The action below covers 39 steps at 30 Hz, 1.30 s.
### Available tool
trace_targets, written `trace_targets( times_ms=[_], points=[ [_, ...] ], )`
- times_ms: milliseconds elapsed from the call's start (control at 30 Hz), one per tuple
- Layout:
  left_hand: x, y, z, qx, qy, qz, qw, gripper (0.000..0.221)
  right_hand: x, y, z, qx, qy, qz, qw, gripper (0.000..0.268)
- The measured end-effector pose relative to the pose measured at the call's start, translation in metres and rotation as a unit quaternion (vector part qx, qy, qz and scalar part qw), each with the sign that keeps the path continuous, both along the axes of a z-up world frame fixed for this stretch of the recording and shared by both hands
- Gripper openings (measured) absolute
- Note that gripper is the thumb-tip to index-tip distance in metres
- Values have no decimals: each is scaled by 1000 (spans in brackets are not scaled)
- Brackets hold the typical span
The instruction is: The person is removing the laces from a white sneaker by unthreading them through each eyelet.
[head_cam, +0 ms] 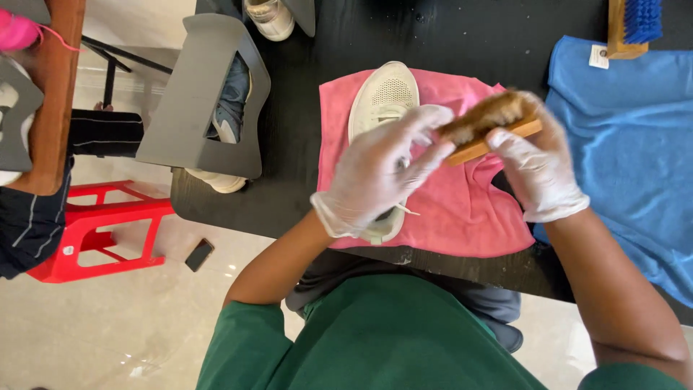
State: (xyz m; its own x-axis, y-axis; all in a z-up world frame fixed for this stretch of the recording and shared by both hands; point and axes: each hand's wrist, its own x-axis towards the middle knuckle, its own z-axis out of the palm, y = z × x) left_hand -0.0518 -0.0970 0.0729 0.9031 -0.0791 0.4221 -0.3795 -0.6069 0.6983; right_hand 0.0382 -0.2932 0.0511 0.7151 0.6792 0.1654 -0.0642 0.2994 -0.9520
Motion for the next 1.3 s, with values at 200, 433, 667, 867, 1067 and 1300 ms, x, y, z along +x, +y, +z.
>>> trace_targets(
  times_ms=[200,433,667,867,1067,1300],
  points=[
    [-36,48,29,89,-66,-37,993,10,39,-34,-47,-220,-137,-234,937,45],
    [-67,46,-23,319,22,50,946,33,53,-40,-55,-319,-257,-184,893,48],
    [-64,46,-31,244,-71,58,965,13,62,-50,-54,-456,-382,-137,792,54],
    [-62,48,-36,72,-79,79,991,15,17,-9,11,-301,-473,-146,815,19],
    [-61,39,-49,-131,-18,123,984,15,-15,43,51,-220,-479,83,846,15],
    [-57,34,-57,-256,42,116,959,31,-38,56,21,-342,-582,-13,737,34]
  ],
)
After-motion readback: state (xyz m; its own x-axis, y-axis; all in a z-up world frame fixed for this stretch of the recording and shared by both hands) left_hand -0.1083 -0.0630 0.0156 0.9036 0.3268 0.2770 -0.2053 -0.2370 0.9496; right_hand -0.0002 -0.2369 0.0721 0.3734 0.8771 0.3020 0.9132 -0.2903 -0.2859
